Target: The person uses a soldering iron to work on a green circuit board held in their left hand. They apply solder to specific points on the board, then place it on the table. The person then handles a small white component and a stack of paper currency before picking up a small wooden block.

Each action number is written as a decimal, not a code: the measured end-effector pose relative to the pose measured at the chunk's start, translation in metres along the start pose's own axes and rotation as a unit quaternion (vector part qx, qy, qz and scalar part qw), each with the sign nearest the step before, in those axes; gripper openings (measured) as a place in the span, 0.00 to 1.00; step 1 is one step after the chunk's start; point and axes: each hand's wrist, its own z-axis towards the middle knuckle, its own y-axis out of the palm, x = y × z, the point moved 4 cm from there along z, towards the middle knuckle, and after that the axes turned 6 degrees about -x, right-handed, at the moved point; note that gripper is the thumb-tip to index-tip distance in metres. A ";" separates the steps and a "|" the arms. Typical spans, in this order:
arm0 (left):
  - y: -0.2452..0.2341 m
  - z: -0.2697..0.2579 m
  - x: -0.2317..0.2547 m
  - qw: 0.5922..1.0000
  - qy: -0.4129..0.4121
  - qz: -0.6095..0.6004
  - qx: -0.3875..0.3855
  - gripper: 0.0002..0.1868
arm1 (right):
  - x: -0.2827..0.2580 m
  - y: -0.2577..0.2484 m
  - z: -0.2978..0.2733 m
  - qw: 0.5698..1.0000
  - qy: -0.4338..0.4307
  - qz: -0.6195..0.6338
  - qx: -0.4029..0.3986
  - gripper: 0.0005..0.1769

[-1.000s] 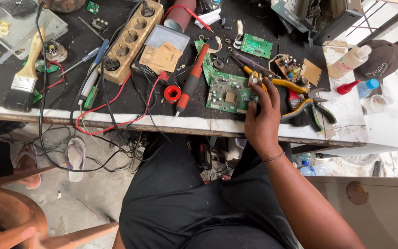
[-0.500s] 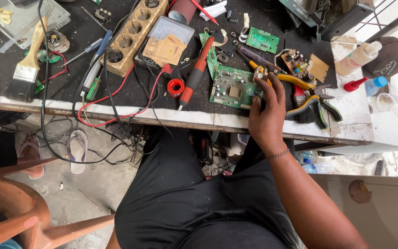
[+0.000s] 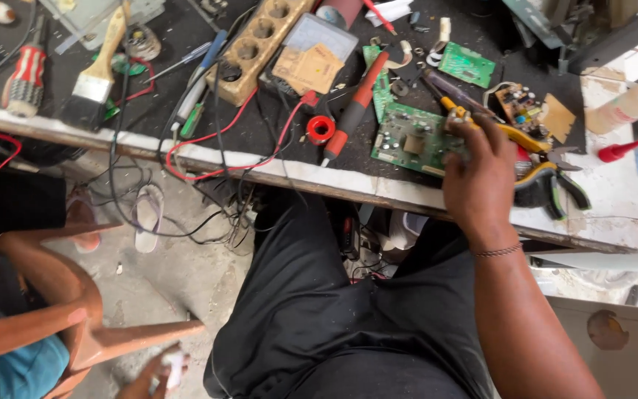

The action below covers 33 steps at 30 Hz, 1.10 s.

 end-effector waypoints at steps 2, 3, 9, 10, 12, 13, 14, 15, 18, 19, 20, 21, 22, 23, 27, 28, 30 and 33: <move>0.086 -0.063 0.135 1.000 -0.001 -0.010 0.010 0.31 | -0.023 -0.016 0.003 0.999 -0.019 0.023 0.017 0.24; 0.125 -0.103 0.188 0.994 0.019 -0.098 0.040 0.29 | -0.039 -0.025 0.002 0.996 -0.045 0.057 0.042 0.21; 0.220 -0.165 0.269 0.959 0.099 -0.266 -0.024 0.38 | -0.152 -0.021 -0.017 0.936 -0.063 0.318 -0.135 0.13; 0.234 -0.165 0.277 0.955 0.095 -0.274 -0.062 0.41 | -0.171 -0.015 -0.024 0.919 -0.062 0.330 -0.207 0.15; 0.242 -0.154 0.265 0.951 0.142 -0.259 -0.094 0.38 | -0.190 0.008 -0.036 0.893 -0.086 0.366 -0.249 0.17; 0.249 -0.148 0.263 0.943 0.189 -0.241 -0.129 0.36 | -0.200 0.019 -0.042 0.864 -0.108 0.399 -0.288 0.20; 0.253 -0.147 0.261 0.943 0.190 -0.242 -0.128 0.36 | -0.205 0.026 -0.046 0.864 -0.109 0.398 -0.289 0.20; 0.255 -0.145 0.259 0.954 0.184 -0.214 -0.100 0.35 | -0.211 0.034 -0.051 0.848 -0.099 0.416 -0.313 0.23; 0.257 -0.151 0.262 0.970 0.184 -0.152 -0.047 0.32 | -0.220 0.059 -0.062 0.836 -0.102 0.427 -0.330 0.24; 0.257 -0.155 0.265 0.975 0.189 -0.117 -0.026 0.31 | -0.222 0.066 -0.065 0.842 -0.112 0.419 -0.322 0.24; 0.256 -0.157 0.267 0.974 0.191 -0.119 -0.024 0.31 | -0.225 0.066 -0.064 0.841 -0.115 0.419 -0.323 0.24; 0.253 -0.160 0.268 0.976 0.189 -0.110 0.014 0.30 | -0.226 0.071 -0.065 0.811 -0.048 0.439 -0.383 0.22; 0.249 -0.162 0.269 0.976 0.185 -0.101 0.051 0.30 | -0.227 0.075 -0.068 0.775 0.020 0.455 -0.438 0.20; 0.247 -0.158 0.267 0.976 0.186 -0.102 0.052 0.30 | -0.229 0.079 -0.069 0.775 0.019 0.455 -0.439 0.20; 0.239 -0.149 0.252 0.969 0.201 -0.121 0.073 0.23 | -0.234 0.092 -0.078 0.726 0.043 0.518 -0.451 0.15; 0.238 -0.146 0.247 0.969 0.194 -0.139 0.069 0.21 | -0.236 0.097 -0.082 0.689 0.072 0.544 -0.473 0.09; 0.235 -0.147 0.248 0.968 0.197 -0.145 0.057 0.20 | -0.233 0.103 -0.083 0.674 0.086 0.556 -0.479 0.09; 0.231 -0.146 0.250 0.968 0.194 -0.153 0.044 0.19 | -0.231 0.107 -0.082 0.653 0.095 0.570 -0.489 0.12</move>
